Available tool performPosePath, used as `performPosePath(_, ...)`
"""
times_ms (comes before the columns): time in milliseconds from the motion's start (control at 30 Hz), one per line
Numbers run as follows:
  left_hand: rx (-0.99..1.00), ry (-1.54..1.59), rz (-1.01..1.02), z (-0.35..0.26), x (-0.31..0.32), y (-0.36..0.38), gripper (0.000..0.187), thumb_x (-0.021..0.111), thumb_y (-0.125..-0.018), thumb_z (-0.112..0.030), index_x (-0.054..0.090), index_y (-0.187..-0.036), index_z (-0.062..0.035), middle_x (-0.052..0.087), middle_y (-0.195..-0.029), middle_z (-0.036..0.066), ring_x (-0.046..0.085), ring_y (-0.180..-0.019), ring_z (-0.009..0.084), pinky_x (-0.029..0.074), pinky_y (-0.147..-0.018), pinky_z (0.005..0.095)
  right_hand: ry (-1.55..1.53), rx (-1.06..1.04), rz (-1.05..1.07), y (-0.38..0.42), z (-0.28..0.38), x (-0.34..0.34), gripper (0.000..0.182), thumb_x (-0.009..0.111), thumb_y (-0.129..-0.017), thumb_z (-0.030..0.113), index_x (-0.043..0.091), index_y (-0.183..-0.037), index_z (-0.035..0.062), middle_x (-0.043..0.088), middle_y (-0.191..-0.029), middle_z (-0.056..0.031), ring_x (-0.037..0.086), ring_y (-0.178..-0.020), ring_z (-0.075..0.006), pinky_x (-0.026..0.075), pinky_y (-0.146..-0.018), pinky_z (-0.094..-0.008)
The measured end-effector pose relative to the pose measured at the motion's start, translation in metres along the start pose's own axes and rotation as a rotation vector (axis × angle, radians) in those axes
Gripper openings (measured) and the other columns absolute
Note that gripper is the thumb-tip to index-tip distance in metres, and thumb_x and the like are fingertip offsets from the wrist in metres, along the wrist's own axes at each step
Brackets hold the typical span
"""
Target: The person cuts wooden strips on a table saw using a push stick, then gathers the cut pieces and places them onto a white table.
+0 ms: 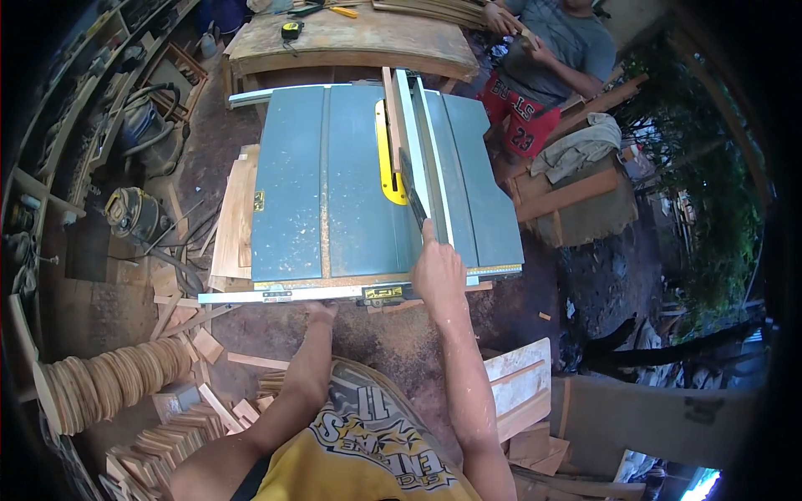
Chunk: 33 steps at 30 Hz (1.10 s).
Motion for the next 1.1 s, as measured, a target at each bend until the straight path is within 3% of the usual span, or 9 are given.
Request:
performPosePath(433,-0.071,-0.199,0.119,0.011,-0.048,-0.028,0.057,0.028,-0.099,-0.051,0.059,-0.104,-0.0028,0.062,-0.076,0.01,0.052,-0.055,0.0159,0.04,-0.046,0.0269,-0.012,-0.046,-0.052,-0.077,0.002,0.008,0.05,0.049,-0.076,-0.002,0.053,-0.125,-0.0059,0.064,-0.086,-0.0322,0.064,-0.087,-0.0471,0.05,-0.077,-0.0538)
performPosePath(767,0.049,-0.568,0.251,-0.046,-0.137,-0.066,0.056,0.031,-0.098,-0.052,0.06,-0.102,-0.0044,0.062,-0.071,0.008,0.051,-0.049,0.0145,0.038,-0.041,0.0259,0.034,-0.046,-0.013,-0.154,0.018,0.001,0.027,0.053,-0.083,0.004,0.06,-0.107,-0.0035,0.067,-0.096,-0.0265,0.064,-0.095,-0.0435,0.051,-0.082,-0.0502)
performPosePath(900,0.095,-0.62,0.0,-0.078,-0.244,-0.091,0.051,0.038,-0.098,-0.048,0.062,-0.103,-0.0035,0.063,-0.073,0.01,0.058,-0.055,0.0199,0.045,-0.046,0.0309,0.047,-0.066,-0.034,-0.18,0.026,-0.01,0.024,0.053,-0.082,0.006,0.063,-0.103,-0.0015,0.067,-0.097,-0.0262,0.064,-0.096,-0.0431,0.051,-0.083,-0.05)
performPosePath(1000,0.164,-0.745,-0.14,-0.107,-0.268,-0.052,0.046,0.03,-0.101,-0.043,0.054,-0.102,-0.0036,0.064,-0.077,0.014,0.06,-0.057,0.0256,0.049,-0.049,0.0359,0.037,-0.056,-0.023,-0.197,0.03,-0.013,0.024,0.053,-0.082,0.007,0.065,-0.102,-0.0001,0.067,-0.097,-0.0268,0.064,-0.097,-0.0425,0.051,-0.085,-0.0495)
performPosePath(1100,0.121,-0.562,-0.145,-0.109,-0.289,-0.019,0.045,0.029,-0.102,-0.043,0.05,-0.103,-0.0034,0.061,-0.07,0.012,0.057,-0.054,0.0241,0.047,-0.046,0.0349,0.037,-0.034,0.008,-0.222,0.031,-0.011,0.024,0.051,-0.082,0.007,0.066,-0.1,-0.0003,0.066,-0.1,-0.0275,0.063,-0.098,-0.0427,0.05,-0.086,-0.049)
Point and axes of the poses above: each hand's wrist, its own y-axis away from the middle knuckle, its own x-axis out of the palm, z = x × y, the point moved 7 cm from there along -y, towards the middle knuckle
